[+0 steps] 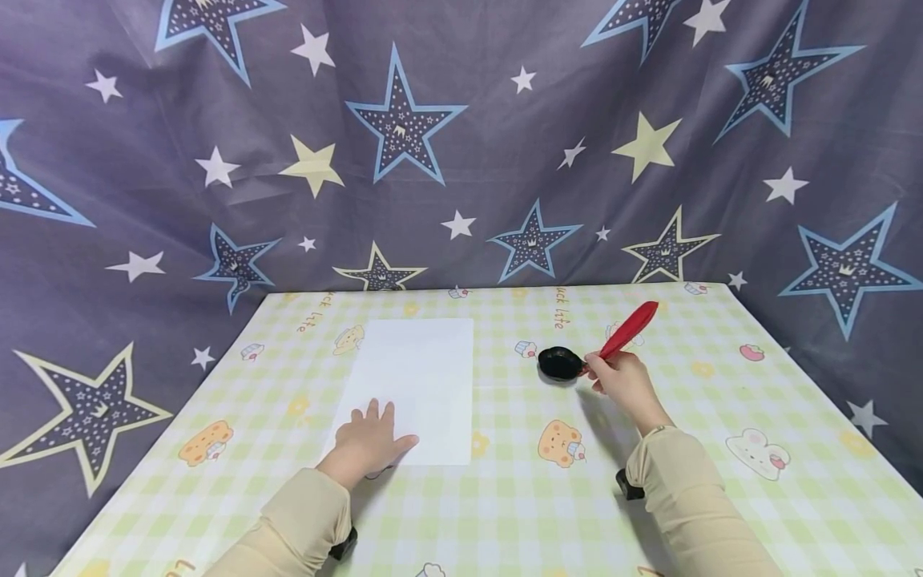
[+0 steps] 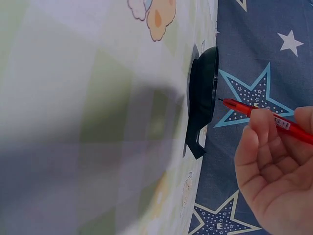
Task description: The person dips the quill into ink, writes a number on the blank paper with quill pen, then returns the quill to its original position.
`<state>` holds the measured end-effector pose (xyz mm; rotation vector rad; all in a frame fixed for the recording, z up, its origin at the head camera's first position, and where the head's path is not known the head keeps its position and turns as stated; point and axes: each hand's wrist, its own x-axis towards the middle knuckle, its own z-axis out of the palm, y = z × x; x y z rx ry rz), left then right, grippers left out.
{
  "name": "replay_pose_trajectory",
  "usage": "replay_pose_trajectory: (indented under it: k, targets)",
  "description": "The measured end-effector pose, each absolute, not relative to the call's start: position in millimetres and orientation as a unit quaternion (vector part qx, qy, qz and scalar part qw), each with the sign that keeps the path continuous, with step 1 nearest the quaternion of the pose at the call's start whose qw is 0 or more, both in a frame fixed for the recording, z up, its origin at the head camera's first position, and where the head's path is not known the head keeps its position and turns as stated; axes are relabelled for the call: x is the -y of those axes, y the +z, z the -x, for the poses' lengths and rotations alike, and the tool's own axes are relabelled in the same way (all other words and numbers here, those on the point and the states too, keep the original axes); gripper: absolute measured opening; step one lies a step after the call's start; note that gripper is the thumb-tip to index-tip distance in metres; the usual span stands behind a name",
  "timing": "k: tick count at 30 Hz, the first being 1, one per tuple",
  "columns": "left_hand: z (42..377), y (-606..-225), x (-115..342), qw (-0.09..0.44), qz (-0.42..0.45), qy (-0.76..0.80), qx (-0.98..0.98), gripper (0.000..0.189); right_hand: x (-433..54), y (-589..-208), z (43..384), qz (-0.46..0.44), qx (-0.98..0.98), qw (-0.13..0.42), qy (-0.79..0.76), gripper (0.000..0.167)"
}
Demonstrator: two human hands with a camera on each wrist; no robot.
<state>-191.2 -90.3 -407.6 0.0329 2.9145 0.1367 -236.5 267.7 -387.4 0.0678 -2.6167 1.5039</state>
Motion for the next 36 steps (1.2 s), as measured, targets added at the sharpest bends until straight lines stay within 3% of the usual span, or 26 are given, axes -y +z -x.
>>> replay_pose_trajectory:
  k: [36]
  targets:
    - [189.6,-407.9,42.1,0.099,-0.034,-0.011,-0.994,0.079,-267.2,-386.7,239.1,0.009,0.857,0.051,0.512,0.028]
